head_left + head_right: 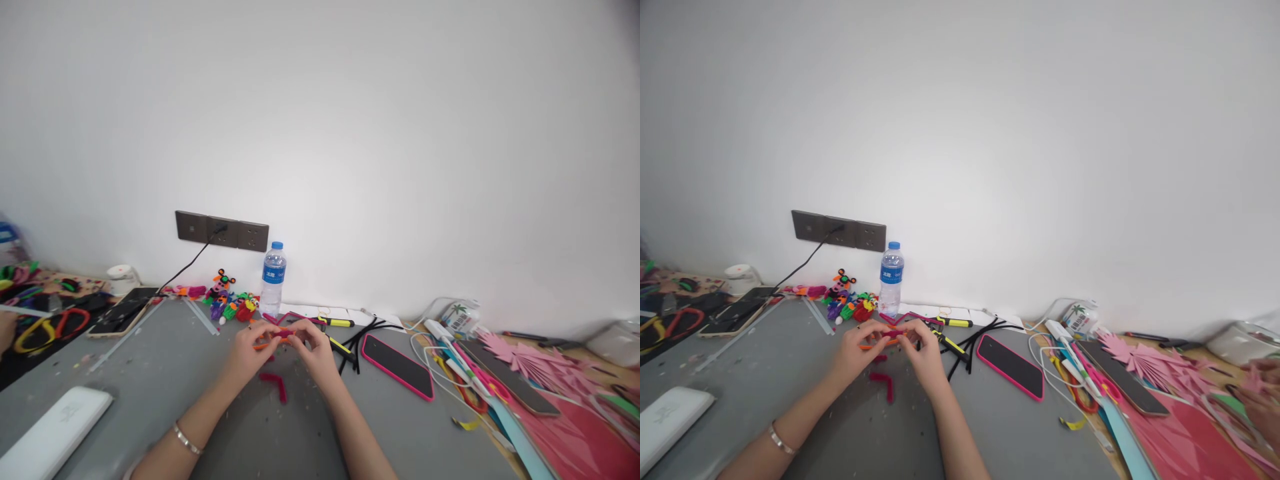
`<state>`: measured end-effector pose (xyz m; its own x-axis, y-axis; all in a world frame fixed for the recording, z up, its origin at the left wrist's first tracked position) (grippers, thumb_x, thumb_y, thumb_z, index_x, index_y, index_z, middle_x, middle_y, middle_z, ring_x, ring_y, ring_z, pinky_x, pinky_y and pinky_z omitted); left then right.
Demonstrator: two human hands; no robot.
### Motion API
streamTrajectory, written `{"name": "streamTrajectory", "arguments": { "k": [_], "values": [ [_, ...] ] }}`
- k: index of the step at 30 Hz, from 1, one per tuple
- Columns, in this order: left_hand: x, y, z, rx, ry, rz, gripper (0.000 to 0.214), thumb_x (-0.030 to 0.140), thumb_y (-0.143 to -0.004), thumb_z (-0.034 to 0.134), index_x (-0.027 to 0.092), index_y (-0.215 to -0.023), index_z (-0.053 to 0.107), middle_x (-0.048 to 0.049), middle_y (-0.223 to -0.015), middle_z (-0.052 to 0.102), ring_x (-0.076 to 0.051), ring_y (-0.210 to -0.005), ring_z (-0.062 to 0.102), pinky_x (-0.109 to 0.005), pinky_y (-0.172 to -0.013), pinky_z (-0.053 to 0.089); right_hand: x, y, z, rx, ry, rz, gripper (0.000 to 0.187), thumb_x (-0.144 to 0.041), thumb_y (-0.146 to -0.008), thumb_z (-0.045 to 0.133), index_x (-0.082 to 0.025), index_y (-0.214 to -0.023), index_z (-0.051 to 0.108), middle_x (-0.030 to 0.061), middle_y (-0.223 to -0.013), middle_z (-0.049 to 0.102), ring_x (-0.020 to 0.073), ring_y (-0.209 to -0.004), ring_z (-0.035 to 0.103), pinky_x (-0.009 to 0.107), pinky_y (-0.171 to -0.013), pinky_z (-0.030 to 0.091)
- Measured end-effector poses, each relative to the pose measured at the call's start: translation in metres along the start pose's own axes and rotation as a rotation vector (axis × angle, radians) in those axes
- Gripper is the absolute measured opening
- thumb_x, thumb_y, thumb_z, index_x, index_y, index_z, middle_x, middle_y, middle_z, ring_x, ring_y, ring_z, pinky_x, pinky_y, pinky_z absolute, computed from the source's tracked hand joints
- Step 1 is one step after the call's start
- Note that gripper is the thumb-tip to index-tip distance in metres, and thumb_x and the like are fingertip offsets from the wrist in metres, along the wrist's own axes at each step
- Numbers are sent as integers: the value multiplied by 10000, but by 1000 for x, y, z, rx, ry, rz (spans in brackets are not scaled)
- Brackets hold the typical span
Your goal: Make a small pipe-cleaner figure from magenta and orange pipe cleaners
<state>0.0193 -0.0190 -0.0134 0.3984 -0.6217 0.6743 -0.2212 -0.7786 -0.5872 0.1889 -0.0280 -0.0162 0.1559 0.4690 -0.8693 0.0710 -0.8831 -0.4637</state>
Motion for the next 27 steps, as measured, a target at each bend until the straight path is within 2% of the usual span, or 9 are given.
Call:
{"name": "streamTrajectory", "arguments": {
  "k": [5, 10, 14, 19, 22, 27],
  "values": [
    [1, 1, 1, -28, 25, -47, 110, 202, -805, 559, 205, -854, 657, -26, -810, 702, -138, -656, 627, -228, -604, 519, 1, 0, -3, 9, 55, -9, 79, -253, -809, 619, -195, -838, 662, 17, -726, 637, 149, -611, 536, 262, -596, 430],
    [5, -1, 0, -44, 66, -112, 86, 226, -771, 568, 201, -784, 649, -7, -689, 684, -136, -589, 608, -215, -541, 489, 1, 1, -3, 10, 105, 12, 87, -269, -808, 621, -194, -818, 664, 20, -716, 644, 157, -619, 536, 269, -602, 435],
    [1, -1, 2, -80, 161, -237, 101, 261, -743, 591, 184, -768, 651, 8, -618, 653, -125, -527, 568, -208, -495, 436, 0, 1, -2, -10, 53, 55, 93, -271, -806, 622, -189, -797, 664, 17, -698, 659, 168, -636, 583, 278, -627, 465],
    [-7, -1, 5, -158, 434, -431, 180, 342, -711, 654, 167, -750, 653, -14, -699, 669, -144, -614, 597, -221, -533, 447, 4, 1, -2, -56, -18, 68, 123, -292, -830, 605, -193, -872, 663, 38, -796, 676, 177, -684, 618, 291, -657, 488],
    [-6, -1, 6, -213, 489, -488, 245, 403, -716, 649, 159, -732, 642, -8, -637, 649, -132, -557, 577, -216, -498, 424, 6, 1, -3, -110, -23, 64, 145, -303, -860, 575, -193, -899, 661, 45, -832, 672, 177, -720, 612, 290, -680, 482],
    [-3, -1, 8, -249, 541, -557, 292, 451, -720, 638, 161, -717, 608, 20, -579, 602, -99, -485, 517, -193, -457, 365, 6, 1, -6, -131, -68, 101, 152, -333, -847, 593, -189, -852, 640, 21, -763, 636, 166, -689, 582, 275, -656, 457]
  ]
}}
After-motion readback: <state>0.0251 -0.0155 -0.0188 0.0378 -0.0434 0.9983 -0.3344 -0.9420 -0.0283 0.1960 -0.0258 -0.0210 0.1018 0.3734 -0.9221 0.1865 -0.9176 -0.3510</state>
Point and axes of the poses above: each hand's wrist, its own y-axis away from the middle knuckle, its own z-axis out of the palm, x = y × z, the point moved 1 cm from there along -y, towards the middle knuckle
